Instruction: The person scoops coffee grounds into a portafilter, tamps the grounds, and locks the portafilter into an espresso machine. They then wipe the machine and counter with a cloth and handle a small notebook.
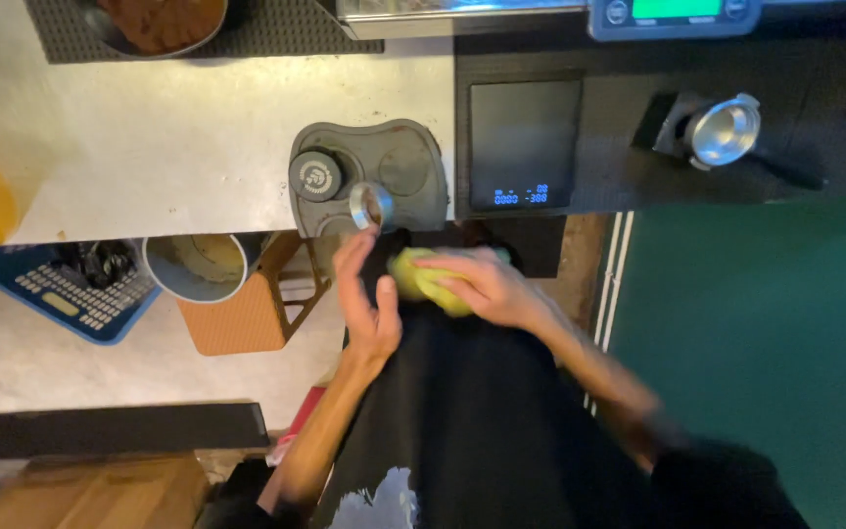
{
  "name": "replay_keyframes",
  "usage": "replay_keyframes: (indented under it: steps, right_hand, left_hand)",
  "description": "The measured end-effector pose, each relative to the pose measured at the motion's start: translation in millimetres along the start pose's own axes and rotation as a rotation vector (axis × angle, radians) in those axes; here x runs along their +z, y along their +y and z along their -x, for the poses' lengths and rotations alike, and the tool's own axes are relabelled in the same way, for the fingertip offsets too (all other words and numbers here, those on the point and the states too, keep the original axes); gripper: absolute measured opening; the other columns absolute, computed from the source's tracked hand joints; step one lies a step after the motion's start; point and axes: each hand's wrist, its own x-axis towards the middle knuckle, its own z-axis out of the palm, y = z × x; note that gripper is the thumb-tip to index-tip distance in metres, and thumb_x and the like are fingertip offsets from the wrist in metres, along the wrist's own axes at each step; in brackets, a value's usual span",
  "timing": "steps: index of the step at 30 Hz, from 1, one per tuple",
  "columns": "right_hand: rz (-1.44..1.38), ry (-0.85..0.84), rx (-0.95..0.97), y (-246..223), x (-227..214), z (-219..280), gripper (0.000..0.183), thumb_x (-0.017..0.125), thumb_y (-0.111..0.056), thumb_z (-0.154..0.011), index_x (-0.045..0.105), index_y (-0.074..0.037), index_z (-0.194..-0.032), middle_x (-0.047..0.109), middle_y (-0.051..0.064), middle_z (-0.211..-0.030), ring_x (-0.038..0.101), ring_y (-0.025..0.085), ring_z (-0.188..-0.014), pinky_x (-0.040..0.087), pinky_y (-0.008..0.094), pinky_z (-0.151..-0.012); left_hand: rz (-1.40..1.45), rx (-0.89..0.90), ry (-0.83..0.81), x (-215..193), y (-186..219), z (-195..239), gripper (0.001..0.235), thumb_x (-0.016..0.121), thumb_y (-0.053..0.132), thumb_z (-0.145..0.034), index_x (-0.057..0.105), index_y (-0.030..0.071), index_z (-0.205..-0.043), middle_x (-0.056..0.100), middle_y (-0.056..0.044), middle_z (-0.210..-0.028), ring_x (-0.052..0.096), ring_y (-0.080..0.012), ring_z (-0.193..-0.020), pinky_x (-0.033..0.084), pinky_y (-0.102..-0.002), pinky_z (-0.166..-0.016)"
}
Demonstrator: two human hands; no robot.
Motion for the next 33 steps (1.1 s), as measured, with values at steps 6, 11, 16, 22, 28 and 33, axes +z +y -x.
replay_keyframes:
  steps: [6, 11, 16, 22, 28, 33]
  right_hand:
    - [-0.16, 0.478, 0.425, 40.3, 13.8, 50.8, 0.039, 0.058, -0.038, -0.1, 0.076, -0.012, -0.121, 0.076, 0.007, -0.107, 0.072, 0.018, -0.098, 0.056, 0.034, -0.086]
    - [-0.192, 0.363, 0.491, 33.8, 25.7, 27.9, 0.029, 0.059, -0.032, -0.105, 0.076, -0.014, -0.119, 0.072, 0.005, -0.102, 0.07, 0.017, -0.097, 0.053, 0.033, -0.09]
    - [-0.15, 0.168, 0.588, 33.9, 28.0, 18.2, 0.019, 0.072, -0.033, -0.099, 0.078, -0.015, -0.103, 0.071, 0.004, -0.088, 0.068, 0.013, -0.088, 0.051, 0.032, -0.079]
    - [-0.036, 0.421, 0.407, -34.1, 31.5, -47.6, 0.045, 0.069, -0.023, -0.101, 0.052, -0.006, -0.138, 0.067, 0.027, -0.122, 0.062, 0.044, -0.125, 0.052, 0.056, -0.096]
    - [0.07, 0.55, 0.486, -18.4, -32.5, -23.4, 0.017, 0.057, -0.016, -0.108, 0.07, -0.005, -0.111, 0.059, 0.002, -0.082, 0.056, 0.014, -0.082, 0.045, 0.029, -0.074]
    - [0.265, 0.678, 0.664, -4.1, -104.2, 57.5, 0.014, 0.06, -0.011, -0.109, 0.073, -0.008, -0.113, 0.061, 0.005, -0.078, 0.058, 0.014, -0.074, 0.047, 0.03, -0.073]
  left_hand:
    - [-0.938, 0.23, -0.126, -6.6, -94.0, -12.8, 0.07, 0.053, 0.059, -0.103, 0.052, 0.011, -0.154, 0.04, -0.027, -0.16, 0.036, -0.0466, -0.15, 0.025, -0.067, -0.119]
    - [-1.118, 0.249, -0.166, 2.8, -97.8, -11.6, 0.063, 0.051, 0.065, -0.106, 0.061, 0.017, -0.145, 0.049, -0.016, -0.159, 0.038, -0.0358, -0.152, 0.016, -0.071, -0.12]
    - [-0.89, 0.199, -0.171, -6.9, -77.2, -33.6, 0.059, 0.077, 0.049, -0.094, 0.059, 0.013, -0.138, 0.059, -0.018, -0.139, 0.05, -0.0375, -0.137, 0.019, -0.071, -0.121]
    - [-0.586, 0.333, -0.281, 20.3, -69.6, -70.4, 0.071, 0.07, 0.048, -0.098, 0.046, 0.013, -0.155, 0.056, -0.017, -0.146, 0.056, -0.0338, -0.136, 0.03, -0.061, -0.126]
    - [-0.581, 0.343, -0.446, -8.6, -8.1, -105.4, 0.098, 0.098, 0.035, -0.075, 0.046, 0.005, -0.153, 0.06, -0.026, -0.139, 0.06, -0.0456, -0.128, 0.046, -0.058, -0.11]
    - [-0.999, 0.114, -0.492, -62.6, -39.9, -102.2, 0.068, 0.087, 0.016, -0.085, 0.06, 0.008, -0.147, 0.057, -0.025, -0.137, 0.055, -0.0446, -0.126, 0.053, -0.051, -0.094]
